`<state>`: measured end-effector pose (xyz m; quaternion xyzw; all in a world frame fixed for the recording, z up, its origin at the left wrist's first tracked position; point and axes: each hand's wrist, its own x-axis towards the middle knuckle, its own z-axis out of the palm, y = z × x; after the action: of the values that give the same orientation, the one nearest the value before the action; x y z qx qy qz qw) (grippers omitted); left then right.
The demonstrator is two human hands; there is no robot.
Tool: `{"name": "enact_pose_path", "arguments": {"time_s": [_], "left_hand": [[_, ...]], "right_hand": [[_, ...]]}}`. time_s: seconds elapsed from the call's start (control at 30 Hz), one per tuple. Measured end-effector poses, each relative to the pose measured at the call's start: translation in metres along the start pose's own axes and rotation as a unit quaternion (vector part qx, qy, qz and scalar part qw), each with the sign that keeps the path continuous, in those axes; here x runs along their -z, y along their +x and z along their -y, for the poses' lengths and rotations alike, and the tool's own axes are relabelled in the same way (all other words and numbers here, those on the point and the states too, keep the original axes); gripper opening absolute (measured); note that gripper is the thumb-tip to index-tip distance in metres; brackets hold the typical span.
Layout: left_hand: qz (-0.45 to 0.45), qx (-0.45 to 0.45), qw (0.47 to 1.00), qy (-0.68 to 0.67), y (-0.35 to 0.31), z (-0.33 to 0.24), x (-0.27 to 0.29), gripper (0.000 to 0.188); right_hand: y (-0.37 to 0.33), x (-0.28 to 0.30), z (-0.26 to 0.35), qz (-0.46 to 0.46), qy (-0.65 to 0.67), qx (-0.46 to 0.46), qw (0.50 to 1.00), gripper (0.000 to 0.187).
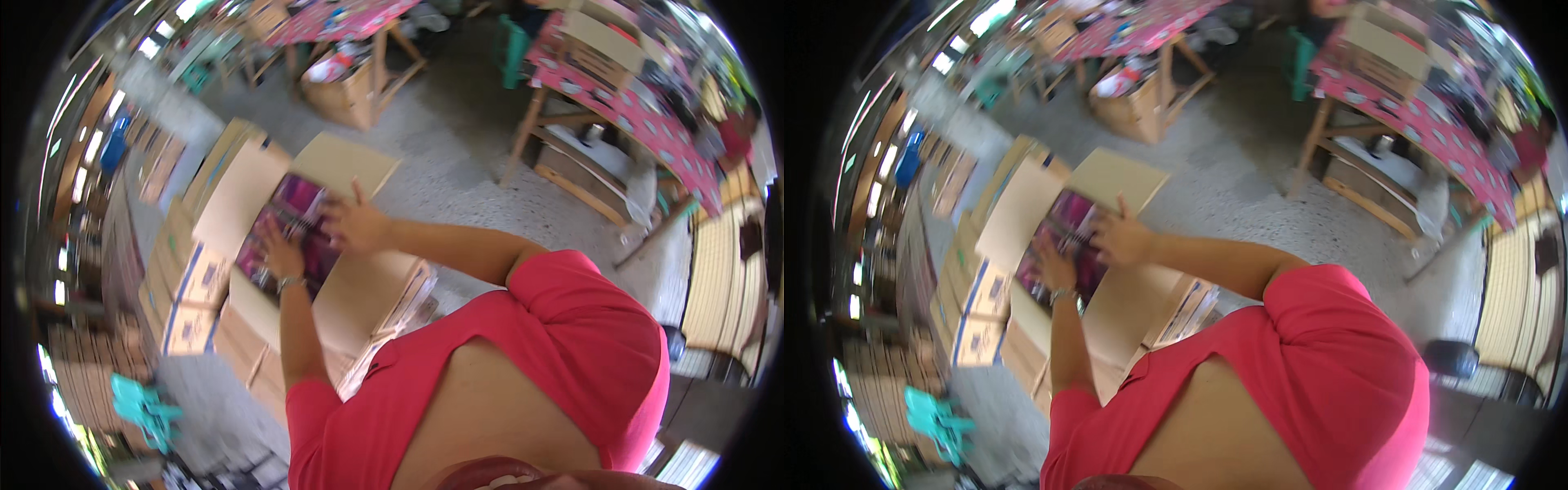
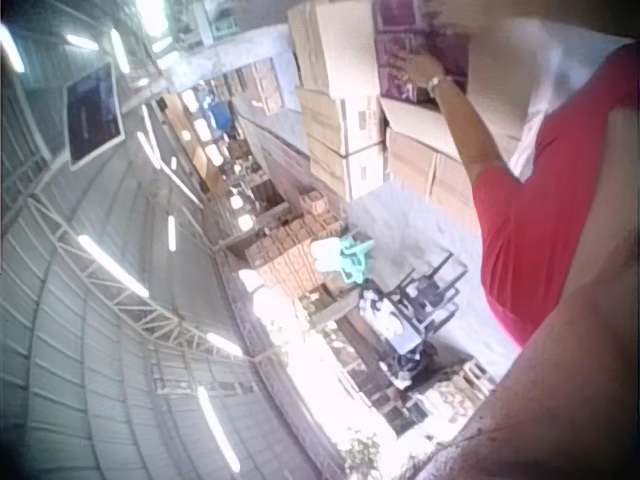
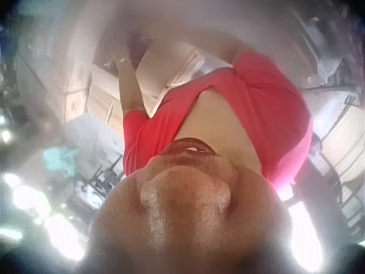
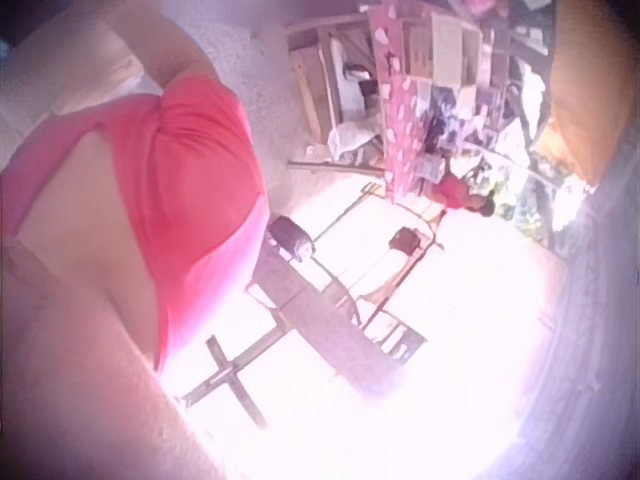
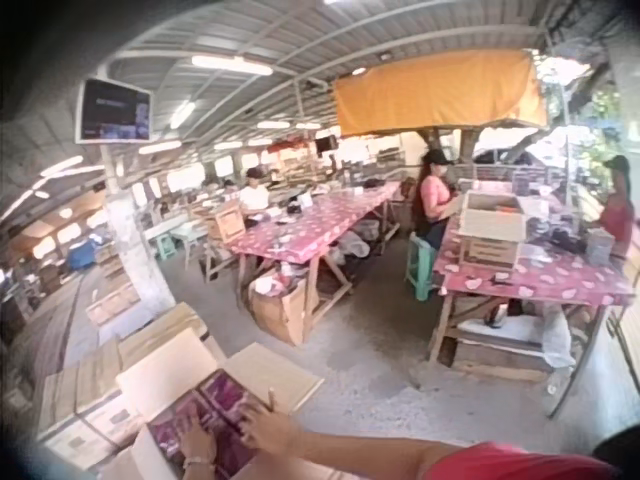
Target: The person places stacks of notebooks into a cardboard box, seals the box with a tape dispenser, writes on the box with a pen, and then stacks the box onto a pile with others.
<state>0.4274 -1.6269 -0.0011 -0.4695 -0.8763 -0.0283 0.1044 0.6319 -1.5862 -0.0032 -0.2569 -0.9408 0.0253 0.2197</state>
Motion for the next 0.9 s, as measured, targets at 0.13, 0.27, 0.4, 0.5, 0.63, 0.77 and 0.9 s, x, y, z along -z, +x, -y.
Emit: {"name": "enact_pose_path", "arguments": {"time_s": [0.13, 0.27, 0.4, 0.5, 0.63, 0.77, 0.9], "left_hand": [[-0.026, -0.348, 0.925, 0.152, 0.013, 0.040, -0.039, 0.053], [0.113, -0.187, 0.967, 0.128, -0.004, -0.056, 0.018, 0.046], [-0.005, -0.157, 0.974, -0.164, -0.002, -0.099, 0.033, 0.054], [-0.019, -0.224, 0.907, -0.356, -0.072, -0.227, 0.036, 0.049], [0.273, -0.338, 0.784, -0.445, -0.199, -0.415, 0.004, 0.045], [0.575, -0.495, 0.565, -0.324, -0.360, -0.573, 0.025, 0.056], [0.645, -0.560, 0.471, -0.220, -0.463, -0.680, 0.034, 0.057]], "right_hand": [[-0.112, 0.078, -0.017, 0.020, 0.040, 0.018, 0.999, 0.033], [-0.326, 0.131, -0.088, 0.027, -0.006, -0.255, 0.967, 0.035], [-0.533, 0.196, -0.076, -0.004, 0.054, -0.524, 0.850, 0.036], [-0.675, 0.223, -0.051, -0.079, 0.051, -0.637, 0.765, 0.031], [-0.759, 0.264, -0.042, -0.180, 0.080, -0.707, 0.679, 0.027], [-0.793, 0.294, -0.073, -0.302, 0.144, -0.696, 0.635, 0.029], [-0.830, 0.329, -0.122, -0.282, 0.194, -0.701, 0.626, 0.033]]}}
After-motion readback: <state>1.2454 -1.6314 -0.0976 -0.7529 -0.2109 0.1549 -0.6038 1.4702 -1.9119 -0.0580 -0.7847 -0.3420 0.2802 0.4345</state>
